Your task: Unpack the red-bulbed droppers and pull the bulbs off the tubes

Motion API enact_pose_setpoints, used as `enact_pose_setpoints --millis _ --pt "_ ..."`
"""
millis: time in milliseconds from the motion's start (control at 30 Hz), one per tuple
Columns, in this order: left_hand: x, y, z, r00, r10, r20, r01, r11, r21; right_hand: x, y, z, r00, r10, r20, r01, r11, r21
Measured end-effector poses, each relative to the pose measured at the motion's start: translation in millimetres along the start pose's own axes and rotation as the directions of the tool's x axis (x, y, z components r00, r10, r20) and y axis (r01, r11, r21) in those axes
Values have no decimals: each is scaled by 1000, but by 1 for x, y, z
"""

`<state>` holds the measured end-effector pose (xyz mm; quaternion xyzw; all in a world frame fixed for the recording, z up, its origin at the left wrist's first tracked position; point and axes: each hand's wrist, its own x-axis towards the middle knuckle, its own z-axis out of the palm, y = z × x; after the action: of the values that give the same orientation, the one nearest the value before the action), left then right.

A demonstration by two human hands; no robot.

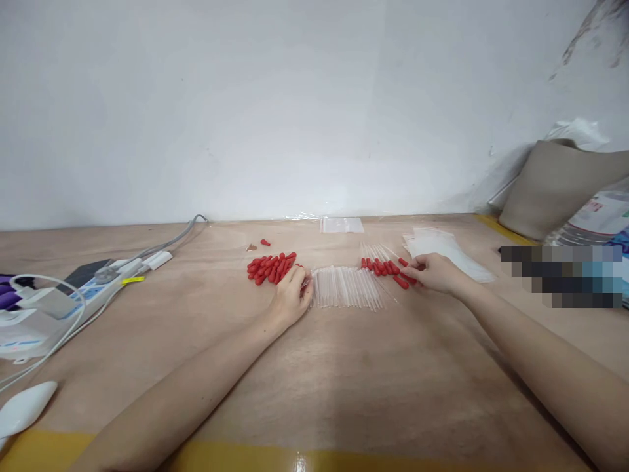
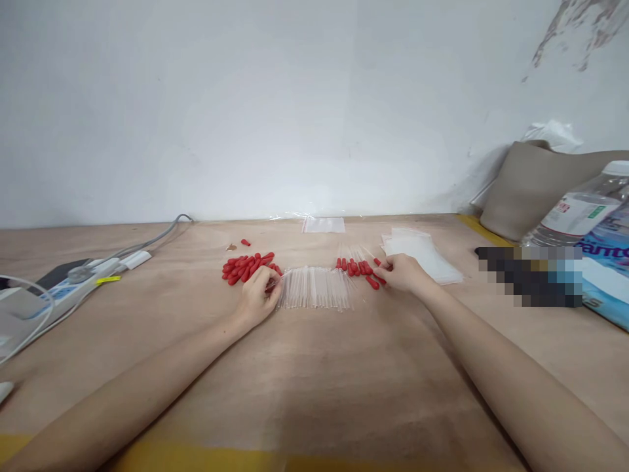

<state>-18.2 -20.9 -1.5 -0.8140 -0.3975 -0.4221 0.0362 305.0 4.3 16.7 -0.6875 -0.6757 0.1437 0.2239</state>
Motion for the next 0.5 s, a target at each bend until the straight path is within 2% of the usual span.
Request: enact_pose_setpoints --millis 67,167,267,500 --pt "0 0 1 998 35 48 -34 999 -20 2 0 -2 996 -7 -87 2 998 -57" --pt "-3 1 2 991 86 101 -78 994 -77 4 -1 -3 977 45 -207 -79 984 -158" --pt "-5 3 0 984 119 135 -104 988 -114 7 -3 0 972 123 -200 -161 969 -187" --pt "-2 7 -7 958 158 239 -142 986 -84 11 -10 8 959 199 -202 -241 948 -210"
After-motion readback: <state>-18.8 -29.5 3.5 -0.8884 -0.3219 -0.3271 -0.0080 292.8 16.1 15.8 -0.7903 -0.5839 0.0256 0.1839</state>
